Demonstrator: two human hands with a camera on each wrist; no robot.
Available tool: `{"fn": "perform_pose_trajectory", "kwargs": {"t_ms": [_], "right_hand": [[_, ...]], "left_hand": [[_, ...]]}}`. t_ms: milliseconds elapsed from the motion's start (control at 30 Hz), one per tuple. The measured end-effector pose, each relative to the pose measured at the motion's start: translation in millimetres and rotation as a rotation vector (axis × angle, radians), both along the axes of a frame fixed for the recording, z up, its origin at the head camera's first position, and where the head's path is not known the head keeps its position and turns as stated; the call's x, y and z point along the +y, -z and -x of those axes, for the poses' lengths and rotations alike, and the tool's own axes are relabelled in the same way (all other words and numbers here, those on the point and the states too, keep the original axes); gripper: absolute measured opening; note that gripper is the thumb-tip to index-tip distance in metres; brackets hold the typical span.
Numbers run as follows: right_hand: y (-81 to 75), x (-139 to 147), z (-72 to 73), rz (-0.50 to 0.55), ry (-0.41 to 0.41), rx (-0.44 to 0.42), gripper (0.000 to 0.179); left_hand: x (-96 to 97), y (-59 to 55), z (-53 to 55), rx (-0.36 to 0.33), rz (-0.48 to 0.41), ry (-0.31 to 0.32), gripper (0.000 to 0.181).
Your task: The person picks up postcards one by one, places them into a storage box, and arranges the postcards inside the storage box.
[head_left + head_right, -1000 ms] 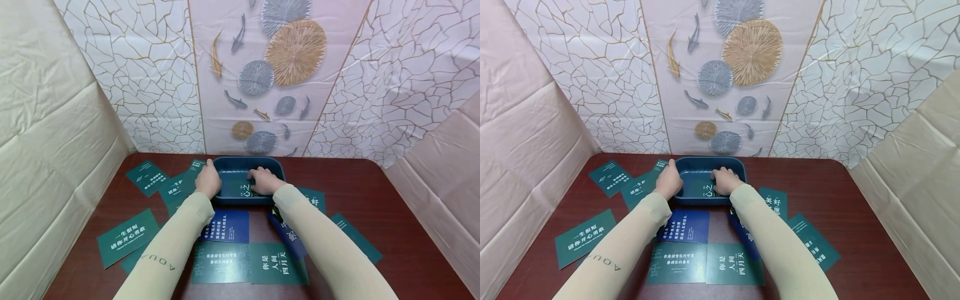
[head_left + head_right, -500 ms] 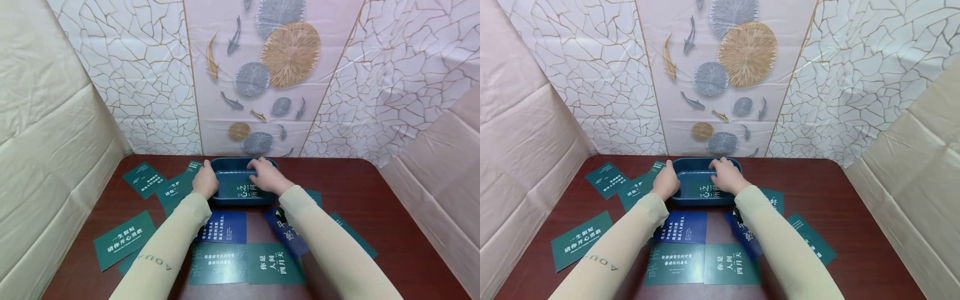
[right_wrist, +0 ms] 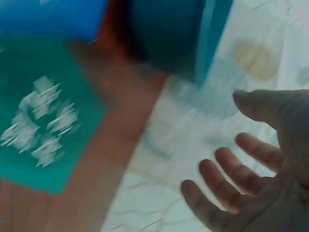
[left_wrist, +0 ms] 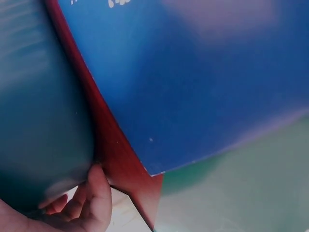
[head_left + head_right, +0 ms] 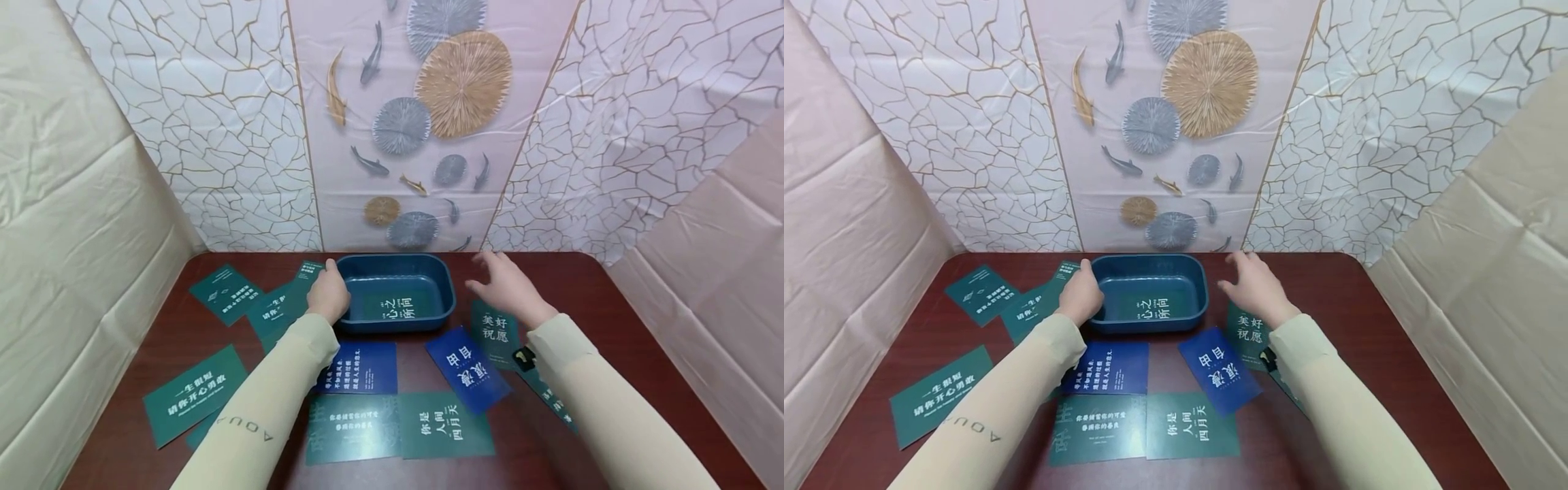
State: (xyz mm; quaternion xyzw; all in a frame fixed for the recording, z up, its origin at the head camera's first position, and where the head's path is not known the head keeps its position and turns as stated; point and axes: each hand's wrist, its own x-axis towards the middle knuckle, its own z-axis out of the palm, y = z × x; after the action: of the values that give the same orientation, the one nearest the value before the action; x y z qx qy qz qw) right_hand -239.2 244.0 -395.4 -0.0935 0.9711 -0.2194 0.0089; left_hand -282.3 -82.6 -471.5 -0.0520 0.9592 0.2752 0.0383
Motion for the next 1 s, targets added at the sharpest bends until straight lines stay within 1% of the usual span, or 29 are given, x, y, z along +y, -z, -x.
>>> {"fn": "perform_pose_trajectory", "kwargs": {"t_ms": [100, 200, 300, 400, 533, 667, 733, 833, 1000], "right_hand": [[11.5, 22.8, -5.3, -0.028, 0.05, -0.112, 0.066], [23.0, 38.3, -9.6, -0.051, 0.106, -0.217, 0.078], [33.4, 45.8, -14.5, -0.075, 0.169, -0.29, 0.091], [43.2, 46.6, -19.8, -0.107, 0.226, -0.343, 0.104], [51.7, 41.6, -23.7, -0.157, 0.306, -0.358, 0.117], [53.1, 34.3, -22.7, -0.17, 0.379, -0.367, 0.127], [52.6, 31.5, -21.4, -0.168, 0.395, -0.385, 0.133], [52.0, 29.5, -19.5, -0.176, 0.397, -0.407, 0.141], [55.1, 26.7, -16.2, -0.178, 0.411, -0.424, 0.14]], "left_hand": [[1.3, -0.7, -0.1, -0.005, 0.0, -0.001, 0.068], [1.4, -0.4, -1.0, -0.009, 0.001, -0.002, 0.068], [1.6, 0.5, -1.2, -0.012, 0.001, -0.005, 0.068], [2.0, 1.1, -0.7, -0.02, 0.001, -0.002, 0.069], [1.3, 0.1, -0.7, -0.029, 0.007, 0.001, 0.071], [0.4, -2.0, -0.5, -0.021, 0.005, -0.005, 0.07], [0.2, -2.6, 0.1, -0.02, 0.002, -0.008, 0.069], [0.2, -3.1, 0.2, -0.026, -0.001, -0.012, 0.068], [0.4, -4.4, -1.1, -0.036, 0.002, -0.02, 0.07]]}}
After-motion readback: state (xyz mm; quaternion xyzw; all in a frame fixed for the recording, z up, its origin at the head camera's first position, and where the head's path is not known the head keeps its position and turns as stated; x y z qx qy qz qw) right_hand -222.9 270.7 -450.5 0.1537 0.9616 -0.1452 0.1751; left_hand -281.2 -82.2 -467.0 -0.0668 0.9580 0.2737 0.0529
